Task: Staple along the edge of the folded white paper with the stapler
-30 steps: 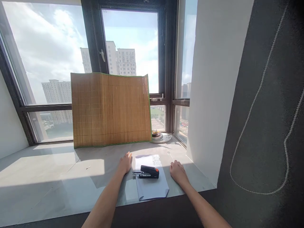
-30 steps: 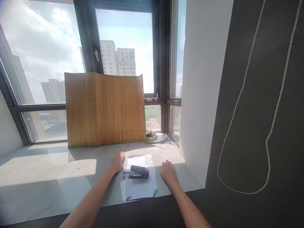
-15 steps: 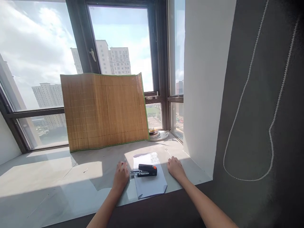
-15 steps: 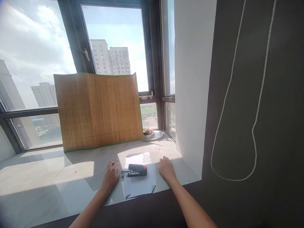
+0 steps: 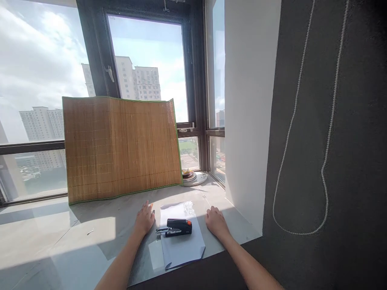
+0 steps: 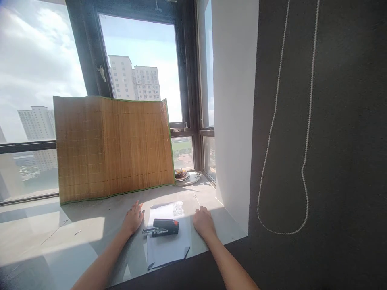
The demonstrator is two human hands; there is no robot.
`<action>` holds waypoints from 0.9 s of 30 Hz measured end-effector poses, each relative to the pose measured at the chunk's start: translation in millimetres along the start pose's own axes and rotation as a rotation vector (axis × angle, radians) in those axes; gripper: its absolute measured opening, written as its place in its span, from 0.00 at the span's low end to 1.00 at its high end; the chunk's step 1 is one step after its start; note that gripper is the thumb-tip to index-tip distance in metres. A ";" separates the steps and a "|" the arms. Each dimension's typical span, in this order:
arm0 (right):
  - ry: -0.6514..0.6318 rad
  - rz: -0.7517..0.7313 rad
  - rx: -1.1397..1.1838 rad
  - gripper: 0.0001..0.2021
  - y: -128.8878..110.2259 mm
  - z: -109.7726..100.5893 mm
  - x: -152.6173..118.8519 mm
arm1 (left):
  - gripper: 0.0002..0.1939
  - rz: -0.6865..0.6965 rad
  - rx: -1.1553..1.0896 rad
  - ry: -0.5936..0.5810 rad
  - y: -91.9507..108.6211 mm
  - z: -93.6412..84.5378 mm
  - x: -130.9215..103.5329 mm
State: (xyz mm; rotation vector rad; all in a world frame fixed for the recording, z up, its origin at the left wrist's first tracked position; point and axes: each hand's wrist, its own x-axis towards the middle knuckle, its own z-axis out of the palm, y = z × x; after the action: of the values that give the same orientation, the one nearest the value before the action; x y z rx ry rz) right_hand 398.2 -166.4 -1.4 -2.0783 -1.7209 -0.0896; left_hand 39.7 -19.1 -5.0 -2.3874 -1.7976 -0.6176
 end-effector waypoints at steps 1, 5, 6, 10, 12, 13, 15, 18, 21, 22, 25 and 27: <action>-0.003 0.002 0.002 0.16 0.1 0.0 0.0 | 0.24 -0.001 -0.020 -0.012 0.3 -0.9 3.5; -0.012 0.000 -0.003 0.15 0.2 -1.6 -0.7 | 0.18 0.007 -0.091 -0.050 5.2 -5.9 -2.6; -0.013 -0.002 -0.005 0.15 0.0 -2.3 -1.0 | 0.17 0.010 -0.106 -0.042 7.0 -8.6 -9.8; -0.018 -0.003 -0.001 0.15 -0.7 -4.0 -1.9 | 0.15 0.048 -0.180 -0.018 16.2 -24.2 -49.2; -0.018 -0.009 0.001 0.15 -0.5 -4.4 -2.3 | 0.16 0.032 -0.170 -0.013 21.3 -30.8 -67.6; -0.017 -0.009 0.004 0.15 -0.3 -4.8 -2.5 | 0.16 0.016 -0.165 -0.004 23.5 -32.9 -75.0; -0.005 -0.015 0.016 0.14 -1.1 -6.6 -2.7 | 0.15 0.009 -0.211 0.032 26.8 -35.0 -85.6; 0.052 -0.113 0.126 0.12 -9.2 -11.3 -2.8 | 0.15 0.074 -0.345 0.100 30.3 -35.1 -91.4; 0.091 -0.217 0.453 0.14 -30.3 -14.6 -4.1 | 0.16 0.154 -0.394 0.124 33.0 -36.0 -90.8; 0.088 -0.255 0.576 0.13 -39.4 -14.4 -5.2 | 0.16 0.168 -0.402 0.115 33.5 -37.0 -90.4; 0.036 -0.457 0.766 0.07 -64.2 -8.8 -10.6 | 0.15 0.163 -0.455 0.079 33.1 -42.0 -90.4; 0.000 -0.543 0.757 0.14 -73.3 -2.4 -14.2 | 0.15 0.163 -0.504 0.079 32.2 -45.4 -90.8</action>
State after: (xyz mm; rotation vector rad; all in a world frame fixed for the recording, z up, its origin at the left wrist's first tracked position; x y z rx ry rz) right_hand 326.0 -170.8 17.4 -1.0539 -1.8796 0.3454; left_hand 37.4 -124.7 8.4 -2.7248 -1.5320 -1.2481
